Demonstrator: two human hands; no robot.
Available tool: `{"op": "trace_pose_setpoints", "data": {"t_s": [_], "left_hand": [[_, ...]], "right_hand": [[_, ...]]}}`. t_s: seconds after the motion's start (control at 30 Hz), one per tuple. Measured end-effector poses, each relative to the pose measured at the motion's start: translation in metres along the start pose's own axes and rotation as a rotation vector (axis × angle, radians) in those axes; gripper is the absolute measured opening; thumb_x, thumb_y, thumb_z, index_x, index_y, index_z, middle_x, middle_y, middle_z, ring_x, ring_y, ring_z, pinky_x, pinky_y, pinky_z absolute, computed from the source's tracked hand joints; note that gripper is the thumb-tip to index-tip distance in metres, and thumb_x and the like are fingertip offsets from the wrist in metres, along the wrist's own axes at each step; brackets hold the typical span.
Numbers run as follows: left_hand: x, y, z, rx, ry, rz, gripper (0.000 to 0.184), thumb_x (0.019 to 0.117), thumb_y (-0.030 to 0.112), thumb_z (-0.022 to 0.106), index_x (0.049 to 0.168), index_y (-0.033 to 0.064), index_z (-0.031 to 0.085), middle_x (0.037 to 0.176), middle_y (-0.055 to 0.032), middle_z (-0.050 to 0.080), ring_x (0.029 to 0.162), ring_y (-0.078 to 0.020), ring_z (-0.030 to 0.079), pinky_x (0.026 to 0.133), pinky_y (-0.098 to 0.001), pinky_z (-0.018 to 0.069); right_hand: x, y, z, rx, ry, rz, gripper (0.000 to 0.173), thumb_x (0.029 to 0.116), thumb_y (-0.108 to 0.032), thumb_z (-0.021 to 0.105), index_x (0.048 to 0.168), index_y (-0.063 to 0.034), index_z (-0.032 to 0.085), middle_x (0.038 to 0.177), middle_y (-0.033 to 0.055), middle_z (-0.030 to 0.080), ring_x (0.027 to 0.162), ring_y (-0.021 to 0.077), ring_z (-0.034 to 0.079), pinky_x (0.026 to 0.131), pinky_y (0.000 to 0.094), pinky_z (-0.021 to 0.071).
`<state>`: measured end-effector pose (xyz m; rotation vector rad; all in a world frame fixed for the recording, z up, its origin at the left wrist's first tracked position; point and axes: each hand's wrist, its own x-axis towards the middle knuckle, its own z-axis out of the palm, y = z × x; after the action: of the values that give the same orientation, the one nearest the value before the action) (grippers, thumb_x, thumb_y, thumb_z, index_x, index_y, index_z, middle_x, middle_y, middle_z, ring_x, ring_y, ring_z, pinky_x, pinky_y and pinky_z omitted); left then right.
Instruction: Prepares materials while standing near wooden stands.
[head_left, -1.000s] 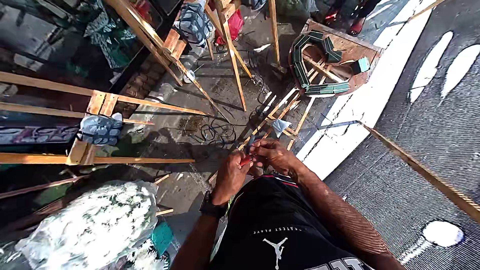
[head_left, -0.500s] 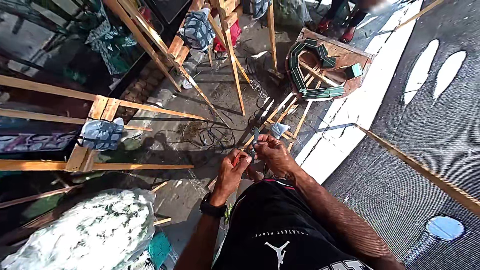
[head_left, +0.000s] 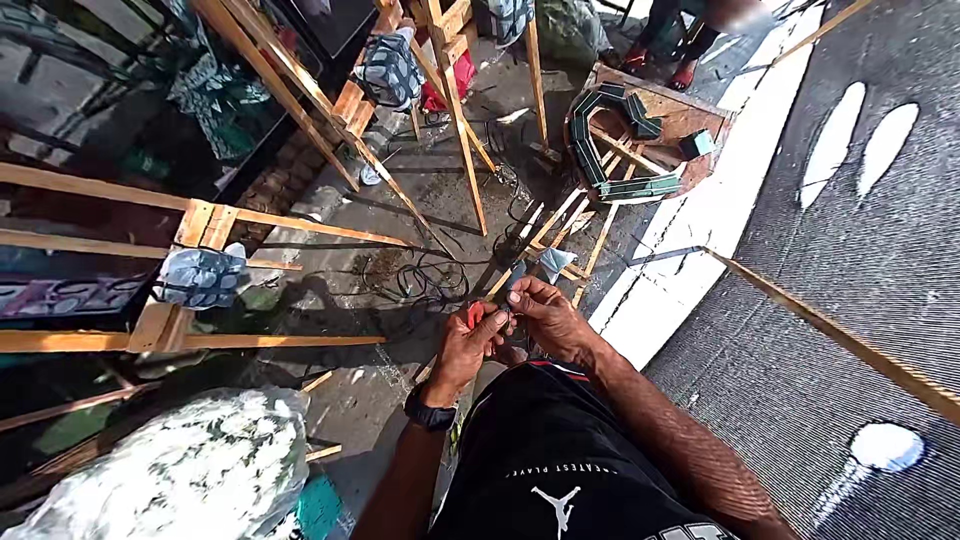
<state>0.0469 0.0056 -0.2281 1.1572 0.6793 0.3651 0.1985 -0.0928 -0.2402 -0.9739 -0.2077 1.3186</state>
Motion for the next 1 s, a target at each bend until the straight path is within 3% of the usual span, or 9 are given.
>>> {"op": "trace_pose_setpoints", "data": {"t_s": [0.1, 0.23, 0.5, 0.63, 0.73, 0.83, 0.93, 1.0], "left_hand": [[-0.003, -0.001, -0.002, -0.063, -0.027, -0.006, 0.015, 0.1006, 0.008, 0.058, 0.102, -0.0035, 0.067, 0.087, -0.0099, 0.074, 0.066, -0.0119, 0.068, 0.055, -0.0235, 0.055], [-0.005, -0.005, -0.004, -0.094, -0.054, -0.015, 0.018, 0.1024, 0.009, 0.056, 0.104, -0.0052, 0.067, 0.09, -0.0128, 0.075, 0.069, -0.0137, 0.07, 0.056, -0.024, 0.0559], [-0.006, -0.006, -0.002, -0.022, 0.005, -0.04, 0.019, 0.1032, 0.008, 0.053, 0.103, -0.0041, 0.067, 0.084, -0.0097, 0.073, 0.063, -0.012, 0.066, 0.054, -0.0235, 0.0538], [-0.005, -0.004, -0.003, -0.007, 0.015, -0.05, 0.018, 0.1026, 0.009, 0.054, 0.101, -0.0031, 0.067, 0.081, -0.0075, 0.072, 0.059, -0.0093, 0.063, 0.052, -0.0217, 0.0521], [-0.009, -0.002, -0.01, 0.358, 0.026, 0.006, 0.016, 0.0995, 0.013, 0.06, 0.101, 0.0003, 0.068, 0.079, -0.0007, 0.068, 0.06, -0.0053, 0.06, 0.054, -0.0213, 0.051], [-0.02, 0.001, -0.011, 0.697, -0.025, -0.059, 0.02, 0.0961, 0.021, 0.063, 0.099, 0.0029, 0.069, 0.078, -0.002, 0.062, 0.067, -0.0104, 0.059, 0.065, -0.0315, 0.0531], [-0.027, -0.003, -0.013, 0.667, -0.008, -0.12, 0.023, 0.0922, 0.022, 0.067, 0.104, 0.002, 0.069, 0.082, -0.0042, 0.065, 0.068, -0.0126, 0.061, 0.065, -0.0342, 0.0546], [-0.025, -0.006, -0.014, 0.539, 0.024, -0.107, 0.036, 0.092, 0.023, 0.067, 0.12, 0.0001, 0.067, 0.092, -0.0057, 0.069, 0.074, -0.0124, 0.063, 0.067, -0.0332, 0.0557]], "right_hand": [[-0.001, -0.001, -0.003, -0.017, -0.045, 0.024, 0.019, 0.0977, -0.003, 0.063, 0.117, -0.0033, 0.058, 0.095, 0.0094, 0.07, 0.08, 0.0162, 0.068, 0.074, 0.0338, 0.0589], [-0.001, 0.0, -0.009, 0.014, -0.091, 0.043, 0.022, 0.0979, -0.004, 0.061, 0.12, -0.0004, 0.062, 0.097, 0.0096, 0.069, 0.081, 0.016, 0.067, 0.077, 0.0346, 0.0593], [-0.002, 0.005, -0.003, 0.016, 0.096, 0.041, 0.006, 0.0993, -0.006, 0.063, 0.1, -0.0006, 0.062, 0.088, 0.0078, 0.069, 0.077, 0.0159, 0.067, 0.076, 0.0346, 0.0594], [-0.001, 0.003, -0.007, -0.002, 0.056, 0.011, 0.012, 0.1034, -0.011, 0.058, 0.106, -0.001, 0.064, 0.105, 0.012, 0.07, 0.086, 0.0189, 0.07, 0.082, 0.0377, 0.0603], [0.004, 0.004, -0.004, 0.041, 0.152, 0.039, 0.02, 0.1076, -0.013, 0.048, 0.112, 0.001, 0.062, 0.106, 0.0145, 0.07, 0.084, 0.0196, 0.07, 0.078, 0.0366, 0.0607], [0.002, 0.01, -0.013, 0.017, 0.252, 0.068, 0.017, 0.1056, -0.014, 0.056, 0.112, 0.0012, 0.062, 0.108, 0.0137, 0.07, 0.087, 0.0202, 0.07, 0.079, 0.0378, 0.0608], [-0.003, 0.014, -0.011, -0.042, 0.212, 0.073, 0.014, 0.1028, -0.013, 0.061, 0.107, 0.0006, 0.061, 0.096, 0.0099, 0.069, 0.078, 0.0171, 0.067, 0.074, 0.0358, 0.0598], [-0.004, 0.015, -0.001, -0.11, 0.163, 0.077, 0.012, 0.1008, -0.013, 0.065, 0.1, -0.0025, 0.059, 0.086, 0.0061, 0.067, 0.073, 0.016, 0.067, 0.07, 0.0353, 0.0601]]}}
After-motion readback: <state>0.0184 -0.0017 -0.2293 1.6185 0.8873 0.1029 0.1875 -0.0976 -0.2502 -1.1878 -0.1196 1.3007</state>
